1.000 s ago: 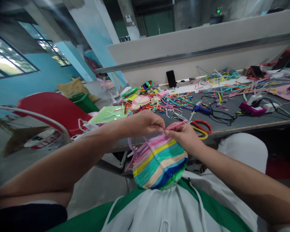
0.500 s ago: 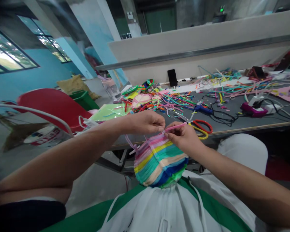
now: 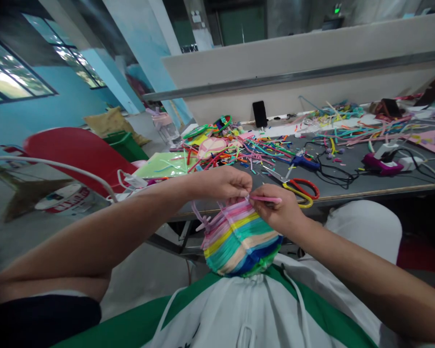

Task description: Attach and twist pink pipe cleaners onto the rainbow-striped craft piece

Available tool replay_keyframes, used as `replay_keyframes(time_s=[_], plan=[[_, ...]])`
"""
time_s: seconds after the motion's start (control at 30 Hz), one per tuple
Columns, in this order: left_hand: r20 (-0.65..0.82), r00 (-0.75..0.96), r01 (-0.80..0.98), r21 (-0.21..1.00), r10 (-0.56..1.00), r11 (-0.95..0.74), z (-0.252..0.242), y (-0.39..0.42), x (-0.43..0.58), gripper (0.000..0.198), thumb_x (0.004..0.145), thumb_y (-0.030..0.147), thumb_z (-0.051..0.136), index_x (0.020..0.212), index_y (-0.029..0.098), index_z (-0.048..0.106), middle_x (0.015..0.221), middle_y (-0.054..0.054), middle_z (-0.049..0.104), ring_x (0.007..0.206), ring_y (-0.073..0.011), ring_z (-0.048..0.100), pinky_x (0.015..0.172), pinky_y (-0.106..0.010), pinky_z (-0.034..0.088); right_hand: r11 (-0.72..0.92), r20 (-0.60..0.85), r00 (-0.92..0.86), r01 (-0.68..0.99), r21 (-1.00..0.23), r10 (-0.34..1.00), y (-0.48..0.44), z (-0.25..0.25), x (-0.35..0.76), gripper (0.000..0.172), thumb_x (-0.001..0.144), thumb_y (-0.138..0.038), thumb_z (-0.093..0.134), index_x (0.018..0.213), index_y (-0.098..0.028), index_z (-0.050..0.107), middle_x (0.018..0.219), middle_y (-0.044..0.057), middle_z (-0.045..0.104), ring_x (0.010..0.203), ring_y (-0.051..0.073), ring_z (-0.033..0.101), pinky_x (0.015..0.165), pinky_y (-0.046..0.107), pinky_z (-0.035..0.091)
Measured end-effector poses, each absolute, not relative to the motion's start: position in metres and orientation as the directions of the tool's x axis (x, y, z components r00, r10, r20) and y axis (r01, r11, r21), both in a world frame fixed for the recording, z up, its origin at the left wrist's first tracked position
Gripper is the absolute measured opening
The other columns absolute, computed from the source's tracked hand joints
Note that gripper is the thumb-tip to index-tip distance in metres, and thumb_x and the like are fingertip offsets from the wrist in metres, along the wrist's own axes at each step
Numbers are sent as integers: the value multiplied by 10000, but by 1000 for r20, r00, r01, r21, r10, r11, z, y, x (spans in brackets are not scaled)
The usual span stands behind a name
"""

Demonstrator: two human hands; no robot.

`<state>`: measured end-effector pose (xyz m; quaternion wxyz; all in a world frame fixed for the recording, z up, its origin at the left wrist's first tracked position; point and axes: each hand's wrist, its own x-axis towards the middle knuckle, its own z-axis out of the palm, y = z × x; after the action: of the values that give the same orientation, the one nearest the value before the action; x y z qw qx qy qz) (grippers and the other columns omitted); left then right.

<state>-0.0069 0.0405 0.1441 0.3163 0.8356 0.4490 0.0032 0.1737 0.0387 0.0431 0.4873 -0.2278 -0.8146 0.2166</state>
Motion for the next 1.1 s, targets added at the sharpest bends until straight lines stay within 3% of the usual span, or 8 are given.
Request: replay_keyframes(time_s=[0.2,0.3,0.4,0.5,0.6,0.67,0.87,1.1], plan=[[-250,582,744,550,774,-381,138,44,-5,82,766,102,487,746,135,559,552,55,546,474,-69,529,499,-156,408,952,730,-634,294,-78,256,40,50,183,94,840,-159,544,885,-167,625,884,82,674,803,171,630,737,285,502],[-234,589,738,546,774,-397,136,45,-4,79,752,104,504,705,136,559,531,55,541,477,-69,531,497,-151,402,916,636,-728,392,80,256,32,59,184,161,853,-131,486,825,-168,640,829,90,663,784,185,616,842,346,479],[-281,584,739,573,761,-355,135,44,-6,67,743,110,520,698,139,561,532,49,553,491,-82,547,513,-163,417,911,533,-759,407,-61,375,28,67,187,159,833,-137,504,878,-156,654,851,105,664,806,194,624,792,326,493],[-351,565,734,627,747,-260,133,41,-7,59,759,116,517,725,143,558,542,45,556,490,-94,562,518,-181,435,876,444,-784,250,-413,433,36,71,193,190,835,-201,530,961,-174,670,950,98,687,892,193,640,780,301,505],[-349,584,706,664,733,-247,133,38,-6,69,776,119,512,725,145,550,530,49,547,472,-82,550,513,-173,436,599,260,-768,193,-777,585,49,72,196,195,829,-328,582,895,-190,703,872,55,710,819,182,657,732,289,518],[-326,604,692,667,728,-275,134,37,-5,78,776,113,510,716,143,549,524,52,542,467,-75,542,509,-165,432,370,125,-736,180,-911,665,55,71,195,244,749,-406,675,817,-174,710,779,38,706,724,170,649,673,275,516],[-297,595,732,585,747,-351,139,35,1,86,753,91,510,721,141,573,548,44,569,501,-85,563,497,-159,416,46,-24,-707,80,-996,707,55,71,187,302,550,-364,831,695,-146,681,665,12,679,616,128,612,617,247,491],[-268,575,762,519,773,-387,136,34,3,90,741,107,513,712,146,589,534,45,578,487,-85,558,487,-164,393,105,-3,-664,122,-987,748,52,65,184,271,600,-341,798,690,-145,635,628,-6,626,560,102,545,529,214,422]])
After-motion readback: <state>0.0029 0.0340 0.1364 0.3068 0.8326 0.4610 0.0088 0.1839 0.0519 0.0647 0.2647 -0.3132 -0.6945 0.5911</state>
